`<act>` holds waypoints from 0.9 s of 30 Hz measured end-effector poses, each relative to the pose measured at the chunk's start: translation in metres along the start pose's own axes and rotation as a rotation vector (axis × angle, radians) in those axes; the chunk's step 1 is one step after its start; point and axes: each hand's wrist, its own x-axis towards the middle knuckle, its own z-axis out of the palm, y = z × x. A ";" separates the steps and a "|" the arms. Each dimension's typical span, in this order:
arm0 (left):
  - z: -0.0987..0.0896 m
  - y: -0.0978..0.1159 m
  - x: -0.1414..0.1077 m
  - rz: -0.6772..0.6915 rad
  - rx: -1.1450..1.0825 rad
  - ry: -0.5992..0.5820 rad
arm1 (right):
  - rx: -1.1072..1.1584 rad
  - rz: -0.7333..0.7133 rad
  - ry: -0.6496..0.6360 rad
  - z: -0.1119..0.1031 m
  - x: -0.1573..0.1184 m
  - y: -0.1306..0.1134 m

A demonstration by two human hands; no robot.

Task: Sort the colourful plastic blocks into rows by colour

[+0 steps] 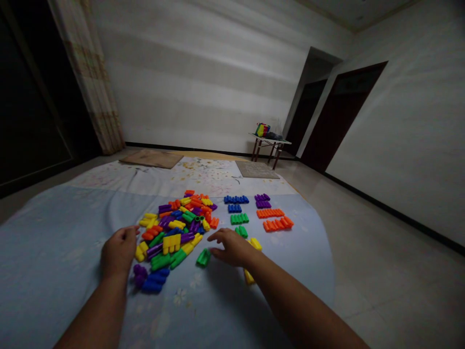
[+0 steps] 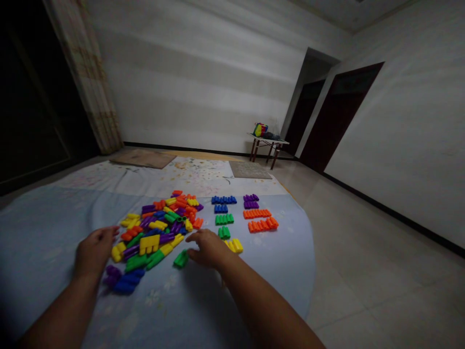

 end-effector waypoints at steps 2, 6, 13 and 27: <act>-0.002 0.002 -0.002 -0.013 -0.006 -0.026 | -0.017 0.050 -0.033 0.006 0.004 -0.010; -0.007 0.007 -0.007 -0.028 -0.002 -0.075 | -0.089 0.106 -0.099 0.017 0.007 -0.017; -0.008 0.008 -0.009 -0.032 0.048 -0.139 | -0.154 0.048 -0.161 0.018 0.009 -0.014; -0.009 0.005 -0.005 -0.014 0.058 -0.161 | -0.172 0.320 0.192 -0.075 -0.015 0.097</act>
